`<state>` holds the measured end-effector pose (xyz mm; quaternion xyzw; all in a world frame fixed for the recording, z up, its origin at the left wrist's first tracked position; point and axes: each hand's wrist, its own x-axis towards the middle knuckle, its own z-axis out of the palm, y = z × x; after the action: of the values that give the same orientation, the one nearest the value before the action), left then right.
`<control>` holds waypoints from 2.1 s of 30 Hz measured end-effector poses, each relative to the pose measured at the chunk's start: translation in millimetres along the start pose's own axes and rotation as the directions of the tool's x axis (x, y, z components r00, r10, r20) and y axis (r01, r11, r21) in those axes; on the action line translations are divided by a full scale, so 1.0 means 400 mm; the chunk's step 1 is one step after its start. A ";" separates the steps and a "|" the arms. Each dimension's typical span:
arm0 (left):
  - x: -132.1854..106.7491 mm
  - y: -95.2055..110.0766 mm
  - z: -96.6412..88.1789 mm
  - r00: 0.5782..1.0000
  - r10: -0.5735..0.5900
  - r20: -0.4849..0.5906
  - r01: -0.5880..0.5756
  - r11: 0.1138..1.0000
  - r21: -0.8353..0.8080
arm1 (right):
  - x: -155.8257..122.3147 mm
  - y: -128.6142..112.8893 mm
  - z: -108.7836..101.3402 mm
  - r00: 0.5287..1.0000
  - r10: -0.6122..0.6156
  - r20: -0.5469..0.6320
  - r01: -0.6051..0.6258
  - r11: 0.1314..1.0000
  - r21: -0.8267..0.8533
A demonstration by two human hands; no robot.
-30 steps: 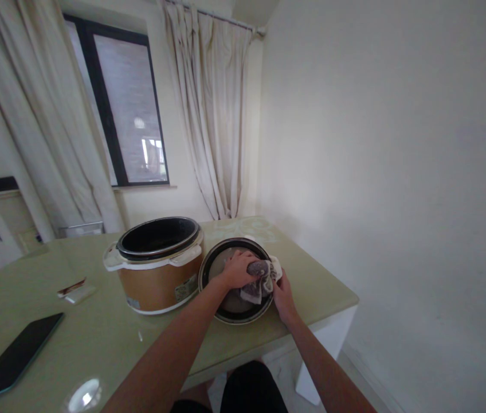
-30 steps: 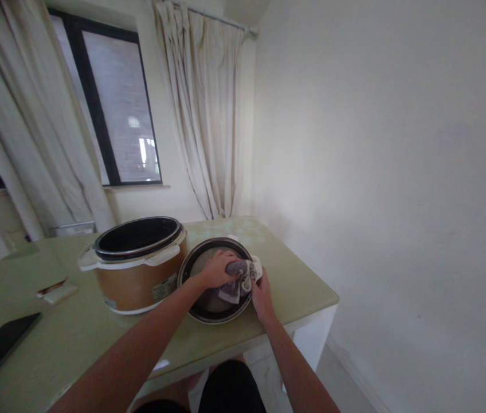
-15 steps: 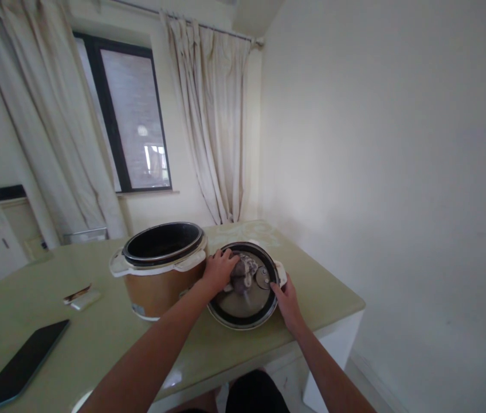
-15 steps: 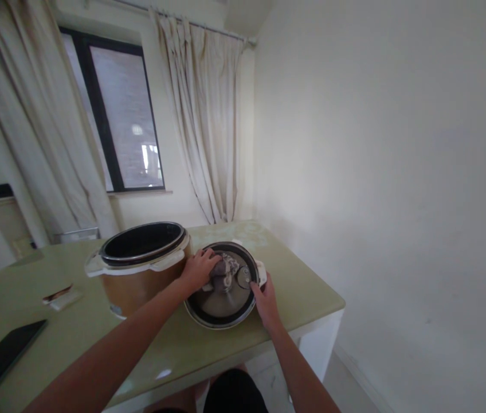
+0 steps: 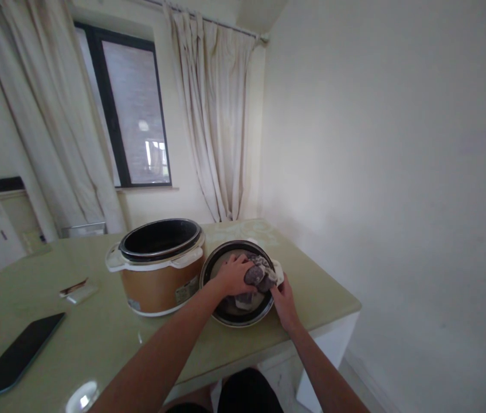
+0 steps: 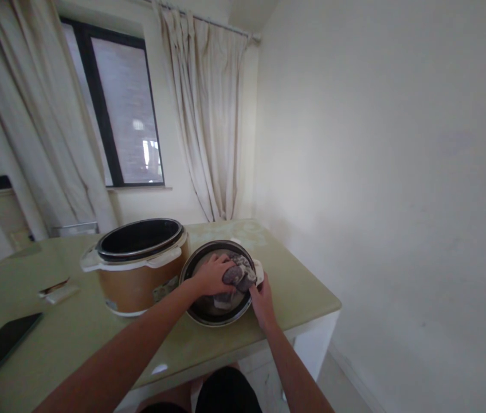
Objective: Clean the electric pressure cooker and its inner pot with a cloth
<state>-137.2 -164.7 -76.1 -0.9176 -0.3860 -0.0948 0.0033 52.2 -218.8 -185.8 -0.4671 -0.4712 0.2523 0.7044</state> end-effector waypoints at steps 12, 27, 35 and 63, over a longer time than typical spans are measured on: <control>0.000 -0.062 -0.060 0.983 -0.186 -0.008 0.184 0.961 0.205 | -0.005 0.001 -0.005 0.999 0.033 -0.030 -0.035 0.997 -0.076; -0.065 -0.042 0.008 0.997 0.002 -0.079 0.006 0.995 0.101 | 0.000 0.008 -0.003 0.999 0.037 -0.009 -0.038 0.998 -0.040; -0.009 -0.043 -0.006 0.961 -0.219 -0.169 0.241 0.963 0.123 | -0.005 0.015 -0.008 1.000 0.005 -0.014 -0.006 0.998 -0.068; -0.004 -0.071 -0.015 0.980 -0.142 -0.137 0.167 0.966 0.196 | -0.011 0.005 -0.003 0.999 0.037 -0.033 -0.039 0.998 -0.053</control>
<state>-159.4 -146.3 -72.3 -0.8719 -0.4633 -0.1100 0.1144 51.6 -222.1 -189.5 -0.4985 -0.4577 0.2454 0.6941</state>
